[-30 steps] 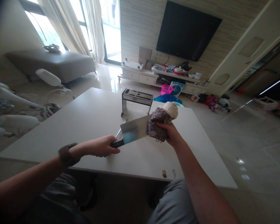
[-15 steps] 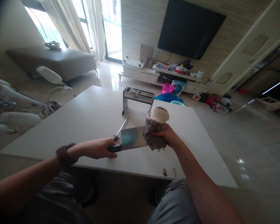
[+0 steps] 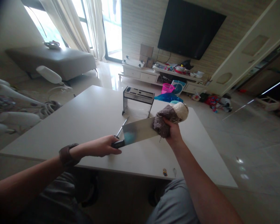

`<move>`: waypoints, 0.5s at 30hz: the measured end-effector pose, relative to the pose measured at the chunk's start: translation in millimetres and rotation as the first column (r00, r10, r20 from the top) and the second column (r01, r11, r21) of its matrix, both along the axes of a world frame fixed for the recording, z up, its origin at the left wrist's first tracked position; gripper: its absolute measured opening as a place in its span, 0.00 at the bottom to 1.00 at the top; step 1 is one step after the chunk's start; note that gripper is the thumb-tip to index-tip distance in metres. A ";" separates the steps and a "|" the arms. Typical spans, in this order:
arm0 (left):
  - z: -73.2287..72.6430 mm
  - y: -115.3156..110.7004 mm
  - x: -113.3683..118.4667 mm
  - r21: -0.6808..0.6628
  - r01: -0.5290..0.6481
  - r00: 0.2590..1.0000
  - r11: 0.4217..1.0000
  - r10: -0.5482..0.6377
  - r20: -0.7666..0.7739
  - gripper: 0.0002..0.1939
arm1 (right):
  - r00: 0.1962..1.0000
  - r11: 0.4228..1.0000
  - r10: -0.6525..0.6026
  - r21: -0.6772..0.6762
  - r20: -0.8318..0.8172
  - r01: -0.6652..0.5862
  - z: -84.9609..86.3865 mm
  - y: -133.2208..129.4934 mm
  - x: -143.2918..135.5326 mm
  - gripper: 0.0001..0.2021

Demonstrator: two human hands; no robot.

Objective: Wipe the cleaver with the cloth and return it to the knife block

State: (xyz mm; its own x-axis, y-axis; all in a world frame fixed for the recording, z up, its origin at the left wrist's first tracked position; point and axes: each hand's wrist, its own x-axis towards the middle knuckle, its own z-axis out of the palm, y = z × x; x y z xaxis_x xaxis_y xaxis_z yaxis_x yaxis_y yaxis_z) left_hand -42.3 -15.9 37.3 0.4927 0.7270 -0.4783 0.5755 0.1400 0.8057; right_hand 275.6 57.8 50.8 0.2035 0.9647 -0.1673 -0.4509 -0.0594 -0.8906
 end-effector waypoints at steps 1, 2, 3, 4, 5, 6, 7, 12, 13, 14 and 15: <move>-0.7 -1.3 2.2 -0.015 -0.034 0.999 0.999 0.034 0.025 0.20 | 0.999 1.000 -0.008 -0.028 -0.031 0.007 -0.4 2.2 0.9 0.13; -1.5 -2.6 4.7 -0.031 -0.075 0.996 0.997 0.076 0.052 0.19 | 0.998 0.999 -0.013 -0.046 -0.053 0.011 -1.1 3.4 0.9 0.12; -2.3 -3.9 7.2 -0.050 -0.120 0.989 0.992 0.123 0.079 0.19 | 0.997 0.999 -0.015 -0.049 -0.072 0.012 -2.2 3.5 -0.3 0.11; -3.1 -4.9 9.7 -0.070 -0.162 0.981 0.984 0.168 0.102 0.18 | 0.996 0.999 -0.009 -0.039 -0.088 0.006 -3.8 2.5 -2.8 0.12; -3.9 -5.7 12.0 -0.084 -0.198 0.971 0.977 0.207 0.120 0.17 | 0.995 1.000 0.003 -0.023 -0.102 -0.005 -5.8 0.3 -6.8 0.13; -4.5 -6.2 14.0 -0.091 -0.224 0.963 0.970 0.235 0.134 0.16 | 0.993 1.000 0.021 -0.010 -0.115 -0.022 -8.2 -2.8 -12.4 0.15; -5.1 -6.5 16.0 -0.092 -0.240 0.957 0.966 0.252 0.144 0.15 | 0.991 0.999 0.040 -0.005 -0.130 -0.041 -10.9 -6.8 -19.3 0.16; -10.2 -10.5 30.0 -0.066 -0.235 0.944 0.970 0.244 0.223 0.13 | 0.969 0.990 0.134 -0.003 -0.207 -0.138 -23.1 -34.5 -65.1 0.19; -12.0 -12.7 34.2 -0.050 -0.229 0.941 0.972 0.234 0.243 0.13 | 0.964 0.988 0.147 -0.005 -0.220 -0.152 -25.1 -40.6 -74.4 0.19; -14.1 -15.2 38.4 -0.038 -0.221 0.939 0.974 0.223 0.263 0.12 | 0.960 0.986 0.162 -0.009 -0.230 -0.168 -27.0 -46.4 -82.9 0.19; -16.2 -17.7 42.4 -0.029 -0.214 0.936 0.976 0.214 0.280 0.11 | 0.956 0.983 0.173 -0.013 -0.239 -0.181 -28.9 -51.7 -90.5 0.20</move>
State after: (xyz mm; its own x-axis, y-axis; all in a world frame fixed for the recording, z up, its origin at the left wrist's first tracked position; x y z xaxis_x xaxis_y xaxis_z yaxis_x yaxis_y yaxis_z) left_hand 0.1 -33.7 21.1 0.4389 0.8307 -0.3424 0.2835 0.2335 0.9301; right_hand 185.1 6.1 21.9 -0.0193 0.9745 -0.2237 -0.6270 -0.1861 -0.7564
